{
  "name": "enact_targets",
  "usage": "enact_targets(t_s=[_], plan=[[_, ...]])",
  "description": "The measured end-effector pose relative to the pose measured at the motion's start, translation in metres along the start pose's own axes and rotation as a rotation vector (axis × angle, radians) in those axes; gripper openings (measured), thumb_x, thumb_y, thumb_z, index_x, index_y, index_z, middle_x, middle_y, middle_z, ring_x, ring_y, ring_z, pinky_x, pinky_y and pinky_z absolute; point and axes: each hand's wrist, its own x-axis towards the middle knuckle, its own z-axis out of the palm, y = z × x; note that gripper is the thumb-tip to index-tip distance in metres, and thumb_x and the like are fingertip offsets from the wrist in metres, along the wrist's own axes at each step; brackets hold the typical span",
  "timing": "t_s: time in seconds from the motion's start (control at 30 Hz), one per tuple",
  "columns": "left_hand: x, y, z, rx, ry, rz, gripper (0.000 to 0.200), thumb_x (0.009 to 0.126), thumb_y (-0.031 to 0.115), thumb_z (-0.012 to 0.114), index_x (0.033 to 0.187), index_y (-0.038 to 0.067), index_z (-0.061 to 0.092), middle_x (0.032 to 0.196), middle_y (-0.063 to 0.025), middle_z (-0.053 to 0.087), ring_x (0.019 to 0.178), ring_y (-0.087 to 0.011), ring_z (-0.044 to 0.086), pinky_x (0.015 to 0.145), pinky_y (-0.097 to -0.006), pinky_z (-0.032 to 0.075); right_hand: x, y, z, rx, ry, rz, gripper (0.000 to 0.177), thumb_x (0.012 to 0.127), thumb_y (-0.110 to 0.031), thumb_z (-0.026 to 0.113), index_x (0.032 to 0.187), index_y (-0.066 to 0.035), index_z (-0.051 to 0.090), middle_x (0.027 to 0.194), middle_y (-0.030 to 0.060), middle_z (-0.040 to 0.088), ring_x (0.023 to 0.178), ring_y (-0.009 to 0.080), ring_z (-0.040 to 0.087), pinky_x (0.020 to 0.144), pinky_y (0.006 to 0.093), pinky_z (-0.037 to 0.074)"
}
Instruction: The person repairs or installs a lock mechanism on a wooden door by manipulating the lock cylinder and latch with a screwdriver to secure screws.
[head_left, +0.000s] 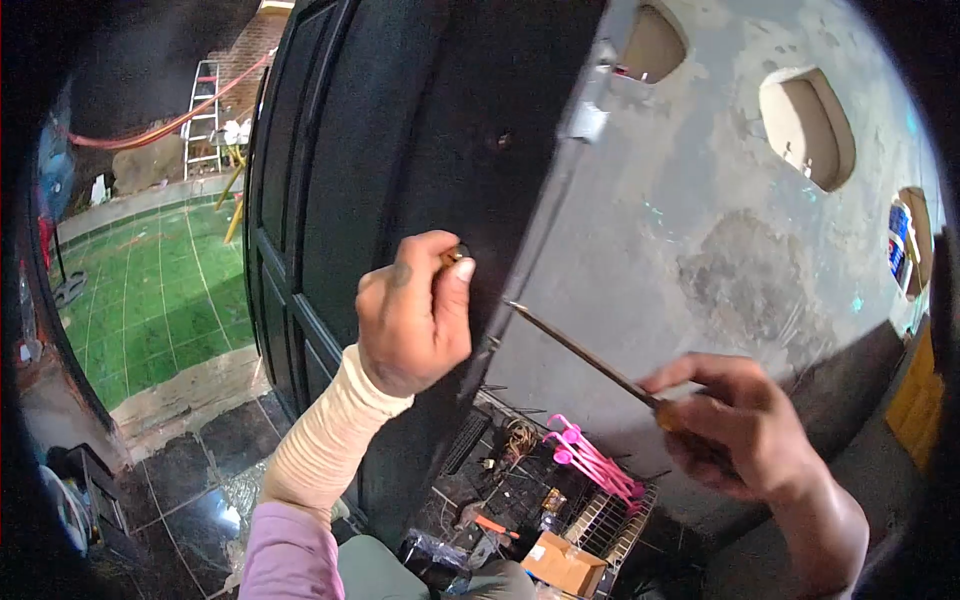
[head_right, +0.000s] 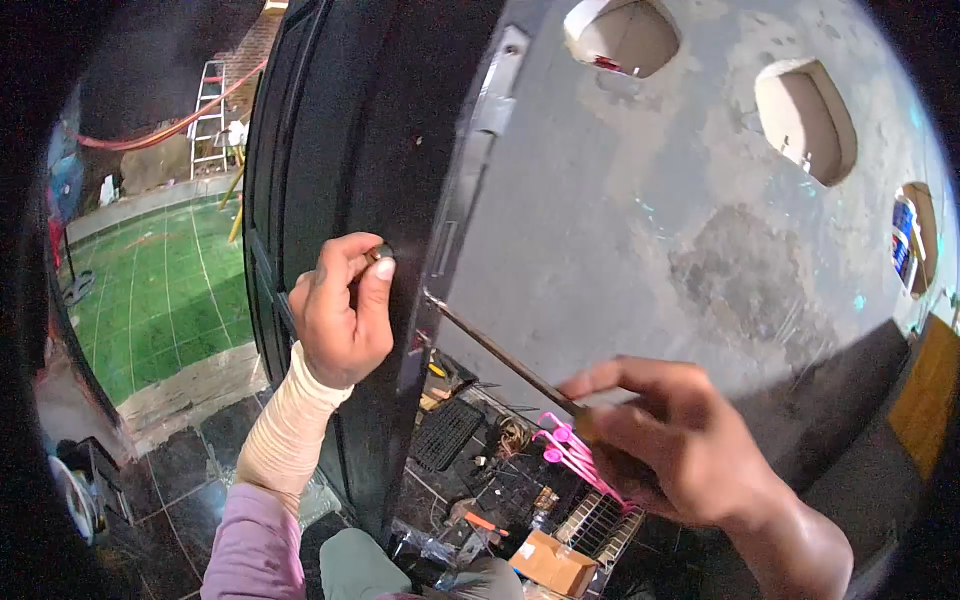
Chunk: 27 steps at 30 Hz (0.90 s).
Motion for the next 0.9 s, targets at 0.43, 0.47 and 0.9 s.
enact_targets(t_s=[0.43,0.47,0.9], plan=[[-0.002,0.002,0.011,-0.022,-0.023,-0.022,0.011,0.093,0.002,0.060,0.102,-0.004,0.057,0.070,-0.0128,0.065,0.057,-0.0222,0.066,0.052,-0.0288,0.048,-0.005,0.018,-0.006,-1.791,0.188,-0.882,0.053,0.078,-0.013,0.066,0.127,0.005,0.060,0.078,0.0086,0.055,0.060,0.0180,0.054,0.050,0.0283,0.050],[-0.003,0.001,0.010,-0.014,-0.022,-0.013,0.011,0.093,0.002,0.060,0.102,-0.004,0.057,0.070,-0.0129,0.065,0.056,-0.0217,0.066,0.052,-0.0286,0.048,-0.005,0.019,-0.003,-1.895,0.202,-0.917,0.053,0.078,-0.015,0.066,0.127,0.006,0.060,0.078,0.0088,0.056,0.060,0.0180,0.054,0.047,0.0280,0.050],[-0.004,-0.003,0.015,-0.035,0.011,0.002,0.012,0.092,0.003,0.063,0.103,-0.002,0.060,0.071,-0.0119,0.065,0.058,-0.0218,0.066,0.055,-0.0292,0.048,0.013,0.011,-0.018,0.377,-0.035,0.171,0.029,0.094,-0.005,0.060,0.122,0.004,0.059,0.083,0.0010,0.063,0.058,0.0051,0.051,0.050,0.0201,0.037]])
